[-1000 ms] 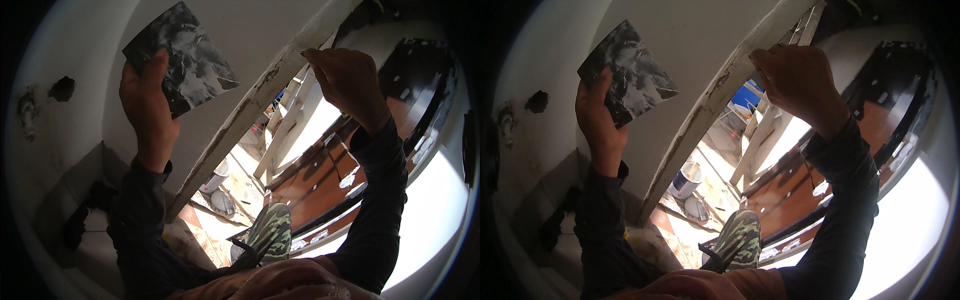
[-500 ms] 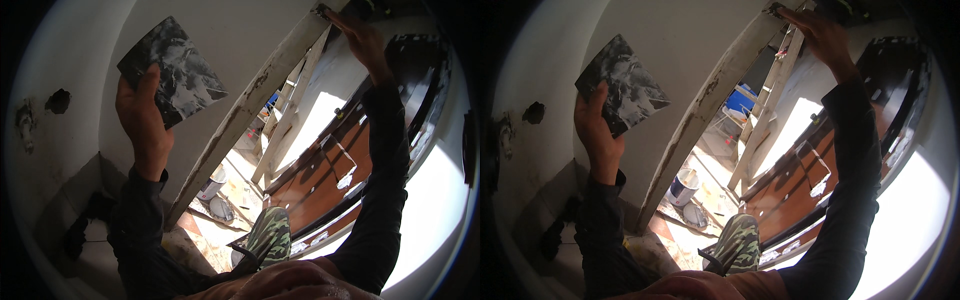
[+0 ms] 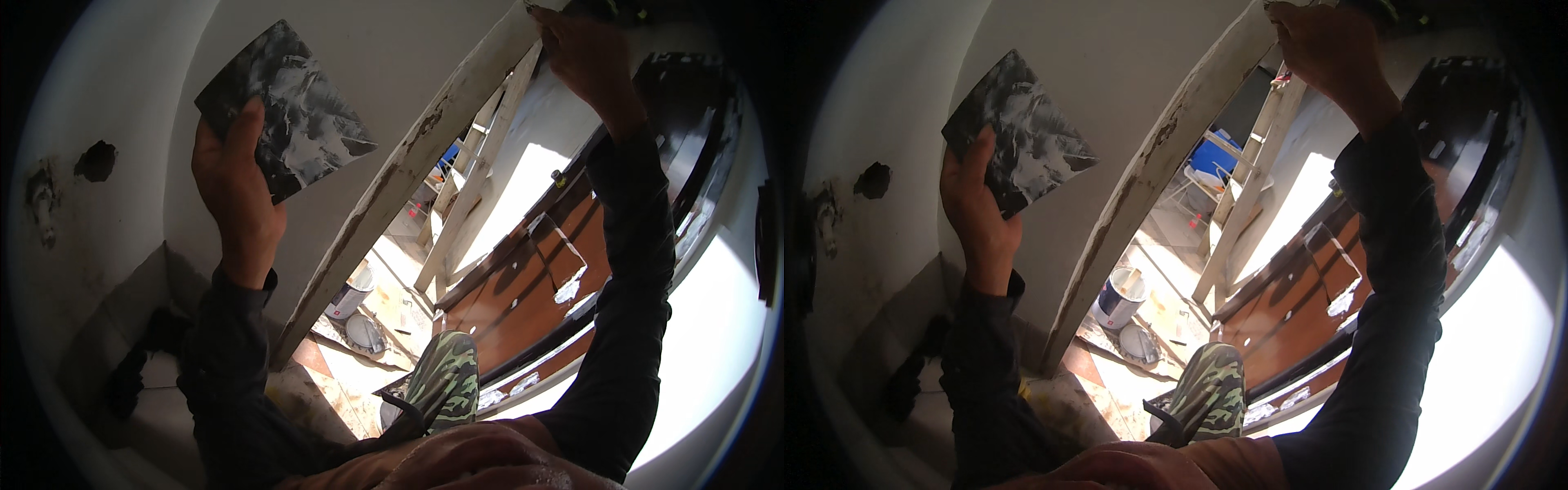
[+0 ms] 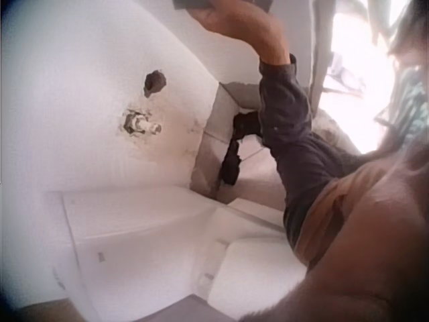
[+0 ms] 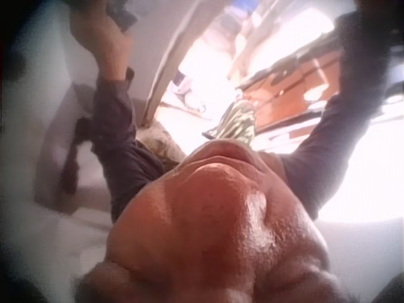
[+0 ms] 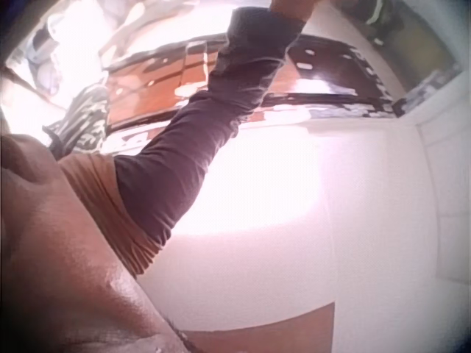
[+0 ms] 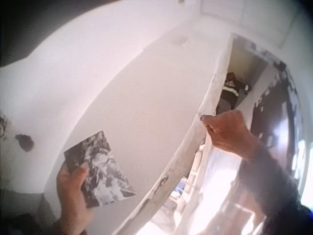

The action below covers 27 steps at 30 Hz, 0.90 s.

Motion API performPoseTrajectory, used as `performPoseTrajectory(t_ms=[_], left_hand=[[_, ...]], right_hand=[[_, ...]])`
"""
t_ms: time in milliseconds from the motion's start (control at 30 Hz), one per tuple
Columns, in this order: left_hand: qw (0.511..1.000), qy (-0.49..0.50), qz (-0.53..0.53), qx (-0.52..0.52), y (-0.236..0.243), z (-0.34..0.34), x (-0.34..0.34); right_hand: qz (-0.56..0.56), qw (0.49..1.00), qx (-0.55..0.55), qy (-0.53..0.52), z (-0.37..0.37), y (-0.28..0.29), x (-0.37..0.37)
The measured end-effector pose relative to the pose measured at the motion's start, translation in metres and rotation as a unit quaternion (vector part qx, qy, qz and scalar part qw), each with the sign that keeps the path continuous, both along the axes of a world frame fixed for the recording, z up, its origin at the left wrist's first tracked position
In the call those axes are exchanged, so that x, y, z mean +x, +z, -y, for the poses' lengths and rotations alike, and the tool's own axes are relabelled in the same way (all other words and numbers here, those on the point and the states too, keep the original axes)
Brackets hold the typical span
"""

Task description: The person applies plaster to a wall using a putty knife and a hawk. They repeatedly scoop plaster from a bucket and spread it onto the wall surface, smoothing it with the knife.

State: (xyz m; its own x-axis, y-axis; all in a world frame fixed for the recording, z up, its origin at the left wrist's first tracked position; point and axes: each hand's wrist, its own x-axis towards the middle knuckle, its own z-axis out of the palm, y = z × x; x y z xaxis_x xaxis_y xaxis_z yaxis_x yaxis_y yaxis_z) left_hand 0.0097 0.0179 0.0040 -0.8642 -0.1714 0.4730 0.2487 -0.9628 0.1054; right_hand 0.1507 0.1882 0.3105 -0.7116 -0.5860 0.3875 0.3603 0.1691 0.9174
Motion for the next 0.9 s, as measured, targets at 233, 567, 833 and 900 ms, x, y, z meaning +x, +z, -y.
performPoseTrajectory(t_ms=[233, 567, 833, 900], left_hand=[[0.999, 0.019, 0.013, -0.022, -0.002, 0.005, 0.012], [0.887, -0.421, 0.025, -0.187, -0.034, -0.137, 0.135], [0.805, 0.26, -0.258, -0.467, -0.078, -0.24, 0.107], [0.833, 0.144, -0.183, -0.501, -0.1, -0.256, 0.109]], right_hand=[[0.094, 0.879, -0.411, 0.224, -0.025, -0.082, 0.064], [0.142, 0.377, -0.764, 0.504, -0.145, -0.258, 0.115], [0.14, 0.649, -0.65, 0.369, -0.222, -0.311, 0.122], [0.132, 0.689, -0.632, 0.33, -0.248, -0.326, 0.12]])
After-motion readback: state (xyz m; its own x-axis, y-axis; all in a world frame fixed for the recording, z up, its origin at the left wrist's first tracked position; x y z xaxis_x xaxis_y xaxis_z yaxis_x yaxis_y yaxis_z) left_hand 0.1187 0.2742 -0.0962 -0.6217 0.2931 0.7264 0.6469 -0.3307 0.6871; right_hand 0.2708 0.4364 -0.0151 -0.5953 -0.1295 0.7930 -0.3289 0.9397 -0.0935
